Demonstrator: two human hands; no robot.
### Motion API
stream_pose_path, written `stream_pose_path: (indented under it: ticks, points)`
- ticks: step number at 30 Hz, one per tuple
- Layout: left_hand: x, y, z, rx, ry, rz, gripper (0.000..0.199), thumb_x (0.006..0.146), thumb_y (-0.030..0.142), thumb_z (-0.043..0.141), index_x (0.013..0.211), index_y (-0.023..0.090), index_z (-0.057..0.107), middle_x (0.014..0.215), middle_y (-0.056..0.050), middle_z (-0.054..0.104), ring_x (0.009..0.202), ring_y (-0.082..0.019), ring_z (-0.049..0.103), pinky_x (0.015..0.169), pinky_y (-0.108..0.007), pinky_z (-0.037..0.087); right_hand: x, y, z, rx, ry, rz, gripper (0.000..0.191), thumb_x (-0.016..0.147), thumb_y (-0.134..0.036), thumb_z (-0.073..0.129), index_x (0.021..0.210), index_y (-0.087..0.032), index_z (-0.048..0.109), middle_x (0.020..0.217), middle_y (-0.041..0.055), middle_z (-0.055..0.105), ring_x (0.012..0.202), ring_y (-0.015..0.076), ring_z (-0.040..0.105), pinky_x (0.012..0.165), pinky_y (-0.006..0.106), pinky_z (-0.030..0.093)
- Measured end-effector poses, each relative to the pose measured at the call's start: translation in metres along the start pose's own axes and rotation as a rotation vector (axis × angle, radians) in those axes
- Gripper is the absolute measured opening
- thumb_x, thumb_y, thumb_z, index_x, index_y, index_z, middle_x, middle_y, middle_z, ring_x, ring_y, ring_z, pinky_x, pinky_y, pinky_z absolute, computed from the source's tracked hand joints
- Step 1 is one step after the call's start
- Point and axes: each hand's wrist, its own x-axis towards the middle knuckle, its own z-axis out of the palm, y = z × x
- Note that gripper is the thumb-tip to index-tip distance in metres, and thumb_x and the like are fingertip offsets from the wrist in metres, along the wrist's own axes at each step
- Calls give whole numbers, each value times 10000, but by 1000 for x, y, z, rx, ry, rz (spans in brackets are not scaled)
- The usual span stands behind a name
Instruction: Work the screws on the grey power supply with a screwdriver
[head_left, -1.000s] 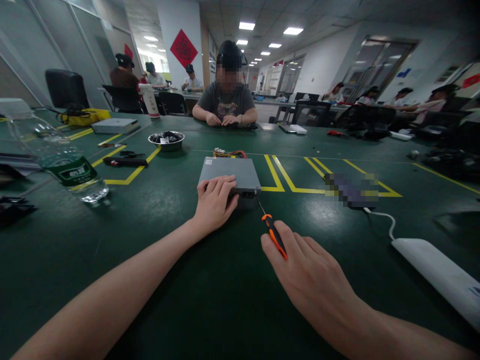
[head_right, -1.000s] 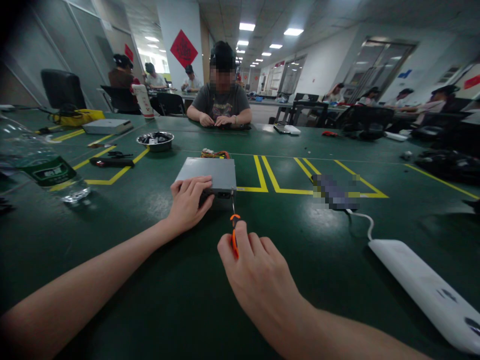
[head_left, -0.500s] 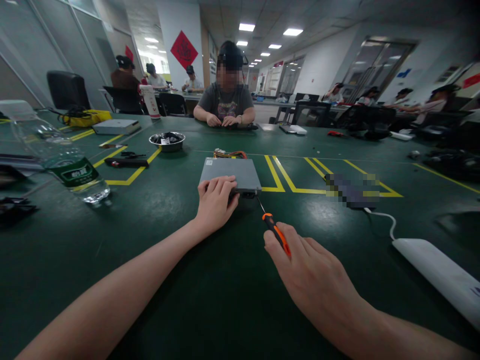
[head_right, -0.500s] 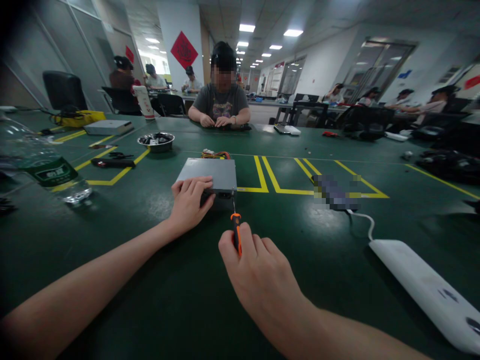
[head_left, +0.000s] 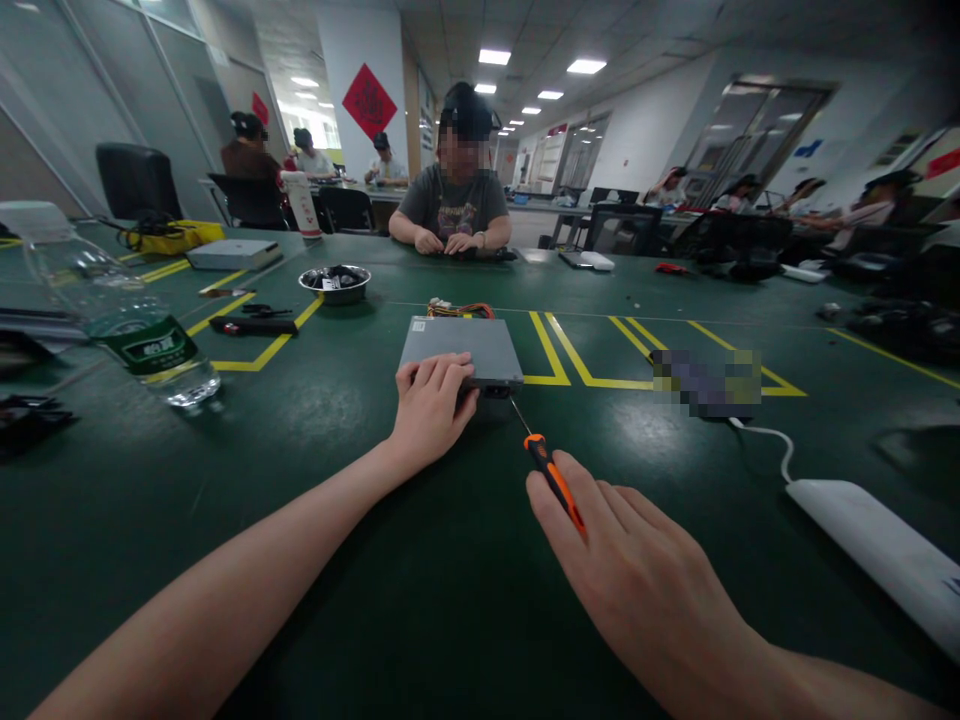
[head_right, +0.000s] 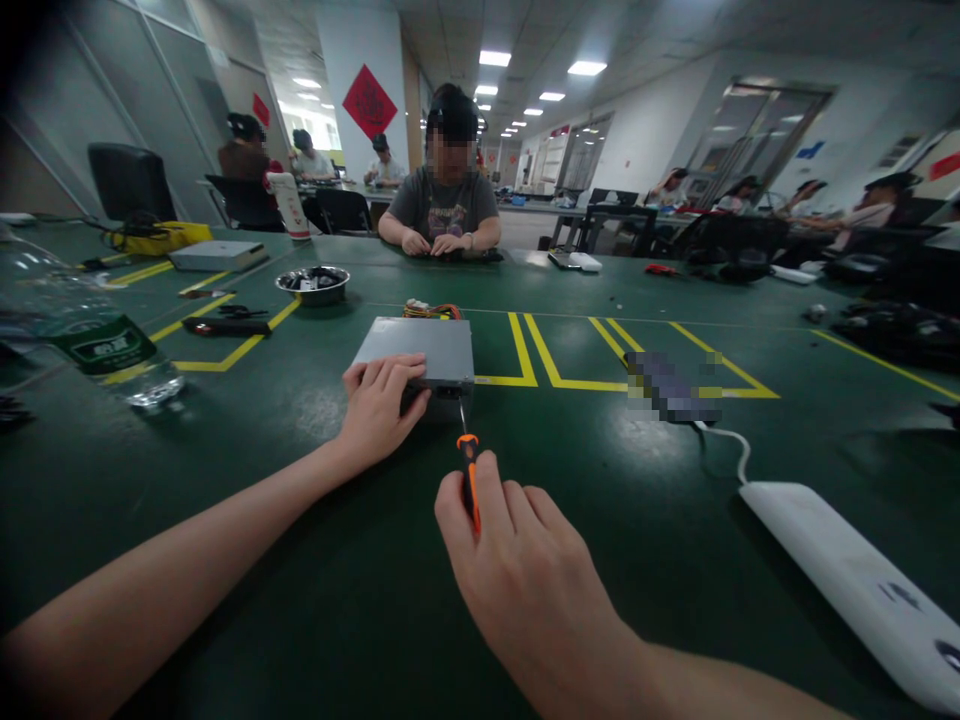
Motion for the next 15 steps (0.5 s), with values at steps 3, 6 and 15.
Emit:
stream_pose_path:
  ticks: [3, 6, 15]
  points:
    - [0, 0, 0, 5, 2, 5, 182, 838, 238, 496, 1019, 225, 492, 1201, -33, 567, 1102, -216, 474, 900, -414, 259, 0, -2, 2, 35, 28, -23, 345, 784, -8, 334, 1001, -140, 568, 979, 172, 646, 656, 180, 612, 567, 283, 426]
    - [-1, 0, 0, 11, -1, 6, 195, 831, 236, 502, 1026, 224, 488, 1206, -32, 563, 1108, -216, 471, 902, -414, 259, 3, -2, 8, 55, 22, -30, 338, 791, -15, 336, 1010, -136, 564, 990, 178, 642, 653, 179, 613, 565, 283, 429]
    - [-1, 0, 0, 7, 1, 15, 214, 821, 230, 510, 1033, 221, 483, 1209, -36, 562, 1106, -215, 472, 897, -412, 259, 5, -2, 15, 76, 47, -70, 318, 797, -26, 357, 1017, -136, 558, 1010, 178, 635, 646, 162, 605, 579, 279, 422]
